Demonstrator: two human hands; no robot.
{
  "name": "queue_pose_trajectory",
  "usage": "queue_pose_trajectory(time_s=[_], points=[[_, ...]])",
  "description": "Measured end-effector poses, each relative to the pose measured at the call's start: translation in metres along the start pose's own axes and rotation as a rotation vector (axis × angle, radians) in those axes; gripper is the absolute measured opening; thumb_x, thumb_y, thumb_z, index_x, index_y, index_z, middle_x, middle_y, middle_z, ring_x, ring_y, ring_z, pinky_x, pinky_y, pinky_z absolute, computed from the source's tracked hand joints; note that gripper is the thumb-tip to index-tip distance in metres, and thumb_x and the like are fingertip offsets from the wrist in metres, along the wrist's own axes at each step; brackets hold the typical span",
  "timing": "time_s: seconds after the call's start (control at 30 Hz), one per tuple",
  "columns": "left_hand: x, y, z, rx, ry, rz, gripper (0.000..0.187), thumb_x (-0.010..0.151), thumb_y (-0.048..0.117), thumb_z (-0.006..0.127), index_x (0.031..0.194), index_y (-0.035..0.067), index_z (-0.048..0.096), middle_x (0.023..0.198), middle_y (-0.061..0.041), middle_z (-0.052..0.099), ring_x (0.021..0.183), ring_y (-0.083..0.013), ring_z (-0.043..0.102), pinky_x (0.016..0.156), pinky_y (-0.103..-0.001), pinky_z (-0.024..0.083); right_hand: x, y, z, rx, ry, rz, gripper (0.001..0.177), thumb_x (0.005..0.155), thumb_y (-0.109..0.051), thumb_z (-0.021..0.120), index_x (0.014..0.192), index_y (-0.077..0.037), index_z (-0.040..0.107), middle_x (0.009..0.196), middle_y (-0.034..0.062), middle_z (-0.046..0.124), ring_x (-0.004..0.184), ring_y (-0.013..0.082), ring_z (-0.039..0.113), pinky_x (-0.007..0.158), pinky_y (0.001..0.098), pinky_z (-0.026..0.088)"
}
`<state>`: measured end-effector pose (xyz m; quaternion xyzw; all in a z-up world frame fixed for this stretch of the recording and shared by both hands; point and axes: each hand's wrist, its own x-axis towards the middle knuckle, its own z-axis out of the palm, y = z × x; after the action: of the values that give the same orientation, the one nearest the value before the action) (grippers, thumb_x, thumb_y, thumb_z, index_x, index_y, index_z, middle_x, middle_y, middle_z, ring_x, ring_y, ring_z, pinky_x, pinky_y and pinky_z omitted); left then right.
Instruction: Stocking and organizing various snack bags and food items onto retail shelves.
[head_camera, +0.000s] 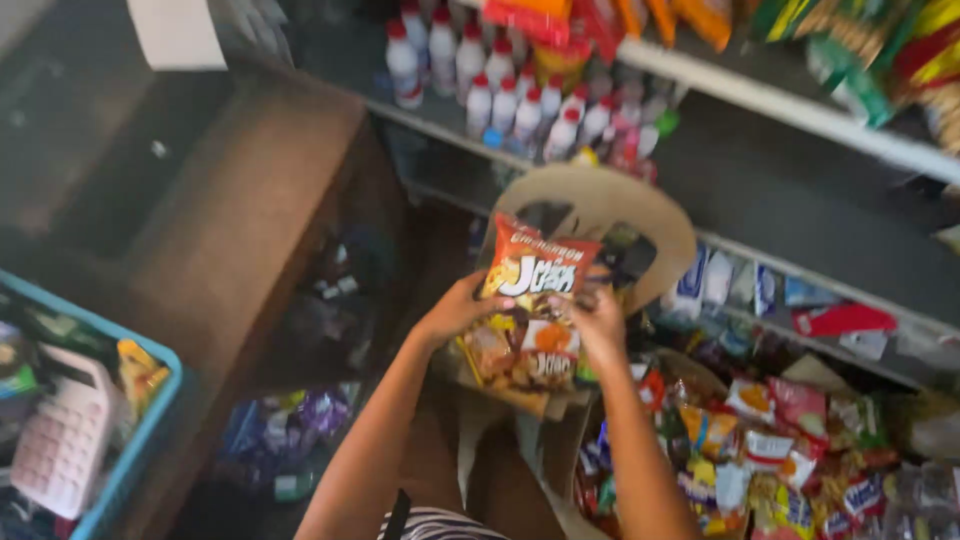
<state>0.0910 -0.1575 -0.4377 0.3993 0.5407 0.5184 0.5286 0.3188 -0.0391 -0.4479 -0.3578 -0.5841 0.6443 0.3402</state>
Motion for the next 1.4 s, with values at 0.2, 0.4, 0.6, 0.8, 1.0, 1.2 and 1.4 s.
queue_pose_trajectory(time_s=[0.2, 0.4, 0.6, 0.8, 1.0, 1.2, 1.4], points=[[-0.077, -0.2, 0.036, 0.09, 0.297, -0.221, 0.056, 0.082, 0.025, 0.085, 0.127, -0.003, 0.068, 0.112, -0.008, 0.076, 0.099, -0.0134, 0.066, 0.089, -0.033, 0.056, -0.117, 0.143, -0.004, 0.08, -0.11, 0.672, 0.036, 0.088, -0.031, 0.075, 0.116, -0.008, 0.07, 0.102, 0.0015, 0.075, 0.08, 0.0133, 0.071, 0.069, 0.0273, 0.057], [-0.129, -0.27, 0.058, -0.103, 0.329, -0.412, 0.05, 0.081, 0.027, 0.085, 0.121, 0.0, 0.071, 0.104, -0.003, 0.076, 0.091, -0.0103, 0.066, 0.084, -0.032, 0.055, -0.162, 0.25, -0.006, -0.079, 0.006, 0.711, 0.037, 0.086, -0.034, 0.082, 0.108, -0.005, 0.076, 0.087, -0.0012, 0.073, 0.07, 0.0076, 0.062, 0.059, 0.024, 0.047], [-0.144, -0.325, 0.053, -0.266, 0.295, -0.554, 0.049, 0.089, 0.033, 0.08, 0.124, -0.001, 0.072, 0.104, -0.001, 0.07, 0.09, -0.0105, 0.059, 0.078, -0.027, 0.05, -0.15, 0.288, -0.001, -0.182, 0.017, 0.56, 0.032, 0.083, -0.037, 0.083, 0.092, -0.008, 0.072, 0.077, -0.0039, 0.068, 0.065, 0.0064, 0.057, 0.056, 0.026, 0.045], [-0.133, -0.377, 0.043, -0.618, 0.461, -0.535, 0.052, 0.089, 0.029, 0.079, 0.126, -0.003, 0.062, 0.116, -0.001, 0.069, 0.103, -0.0093, 0.067, 0.092, -0.027, 0.058, -0.128, 0.326, 0.001, -0.545, 0.039, 0.52, 0.051, 0.088, -0.046, 0.081, 0.073, -0.004, 0.057, 0.064, 0.0038, 0.051, 0.062, 0.0113, 0.044, 0.056, 0.0335, 0.039], [-0.102, -0.369, 0.032, -0.517, 0.535, -0.479, 0.055, 0.09, 0.027, 0.078, 0.135, 0.003, 0.059, 0.116, -0.002, 0.069, 0.102, -0.0099, 0.064, 0.089, -0.026, 0.053, -0.092, 0.327, 0.014, -0.476, 0.056, 0.315, 0.053, 0.091, -0.042, 0.08, 0.073, -0.004, 0.048, 0.065, -0.0011, 0.042, 0.065, 0.0104, 0.037, 0.057, 0.0344, 0.037], [-0.083, -0.348, 0.03, -0.509, 0.482, -0.333, 0.057, 0.09, 0.027, 0.078, 0.136, -0.001, 0.062, 0.121, -0.005, 0.071, 0.106, -0.0146, 0.068, 0.095, -0.031, 0.056, -0.069, 0.31, 0.031, -0.519, 0.158, 0.329, 0.041, 0.092, -0.036, 0.08, 0.083, -0.003, 0.059, 0.065, 0.0026, 0.054, 0.063, 0.0125, 0.045, 0.059, 0.0348, 0.04], [-0.074, -0.375, 0.029, -0.487, 0.605, -0.356, 0.064, 0.088, 0.025, 0.08, 0.141, -0.003, 0.056, 0.108, -0.012, 0.072, 0.094, -0.0189, 0.07, 0.085, -0.033, 0.058, -0.067, 0.316, 0.038, -0.481, 0.18, 0.251, 0.036, 0.096, -0.037, 0.079, 0.095, -0.002, 0.07, 0.075, 0.0075, 0.067, 0.067, 0.0142, 0.056, 0.064, 0.0316, 0.047]])
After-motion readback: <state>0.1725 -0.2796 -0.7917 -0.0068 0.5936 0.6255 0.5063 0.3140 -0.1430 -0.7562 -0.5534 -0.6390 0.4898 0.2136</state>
